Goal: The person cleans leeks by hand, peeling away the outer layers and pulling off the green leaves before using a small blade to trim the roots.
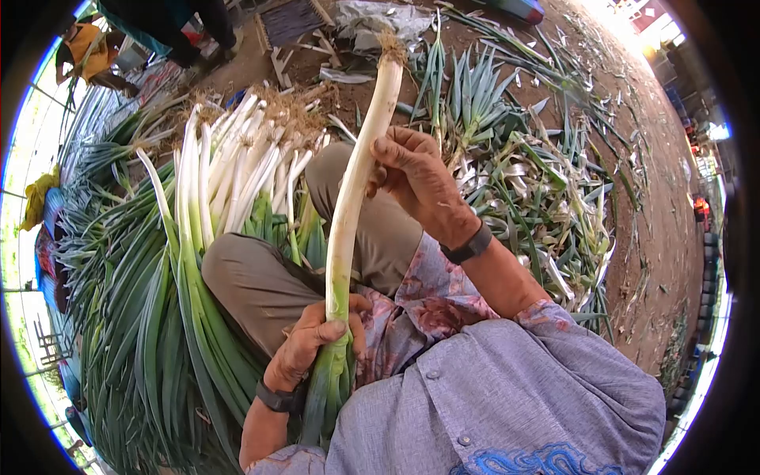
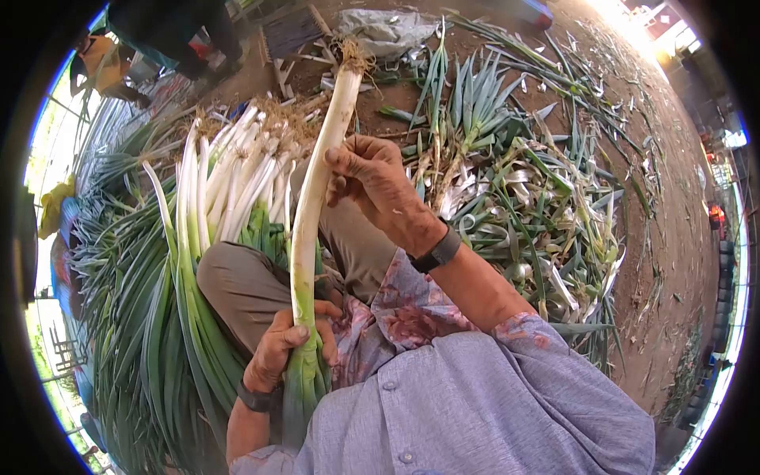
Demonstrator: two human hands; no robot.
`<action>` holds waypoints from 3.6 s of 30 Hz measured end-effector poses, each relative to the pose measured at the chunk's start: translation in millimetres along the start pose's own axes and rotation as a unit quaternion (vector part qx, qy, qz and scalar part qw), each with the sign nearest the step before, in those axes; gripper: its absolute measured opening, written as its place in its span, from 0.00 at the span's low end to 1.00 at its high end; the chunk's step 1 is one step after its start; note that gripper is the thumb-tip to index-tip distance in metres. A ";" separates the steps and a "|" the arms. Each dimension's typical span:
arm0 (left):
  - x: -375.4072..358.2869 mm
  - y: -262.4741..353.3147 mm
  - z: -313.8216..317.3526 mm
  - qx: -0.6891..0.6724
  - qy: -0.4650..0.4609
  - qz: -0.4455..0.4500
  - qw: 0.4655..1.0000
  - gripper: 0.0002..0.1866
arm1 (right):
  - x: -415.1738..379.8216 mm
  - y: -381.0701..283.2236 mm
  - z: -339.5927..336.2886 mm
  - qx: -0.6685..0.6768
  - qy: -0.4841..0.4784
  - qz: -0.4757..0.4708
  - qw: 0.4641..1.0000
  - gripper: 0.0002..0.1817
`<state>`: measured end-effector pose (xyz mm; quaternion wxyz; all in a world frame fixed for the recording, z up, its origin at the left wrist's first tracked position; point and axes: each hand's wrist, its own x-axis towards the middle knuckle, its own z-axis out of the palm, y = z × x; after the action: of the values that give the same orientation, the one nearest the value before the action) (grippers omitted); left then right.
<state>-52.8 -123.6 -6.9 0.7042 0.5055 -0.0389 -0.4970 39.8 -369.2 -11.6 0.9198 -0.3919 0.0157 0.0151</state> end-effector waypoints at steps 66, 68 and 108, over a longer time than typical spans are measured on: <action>0.7 -15.2 31.2 -0.028 0.097 0.053 0.994 0.48 | 73.6 -103.8 -131.9 -0.213 0.148 -0.158 0.953 0.16; -6.6 -13.3 33.6 -0.036 0.097 0.048 0.993 0.46 | 84.0 -144.7 -168.7 -0.077 0.265 -0.156 0.949 0.07; 21.0 -31.8 50.2 0.664 0.289 0.167 0.669 0.37 | -54.4 -30.8 -13.3 -0.406 -0.081 0.071 0.907 0.10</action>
<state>-91.2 -172.8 -15.8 0.2301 0.9430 -0.2367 -0.0429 -13.6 -400.9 3.6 0.6756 -0.7269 -0.0388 0.1169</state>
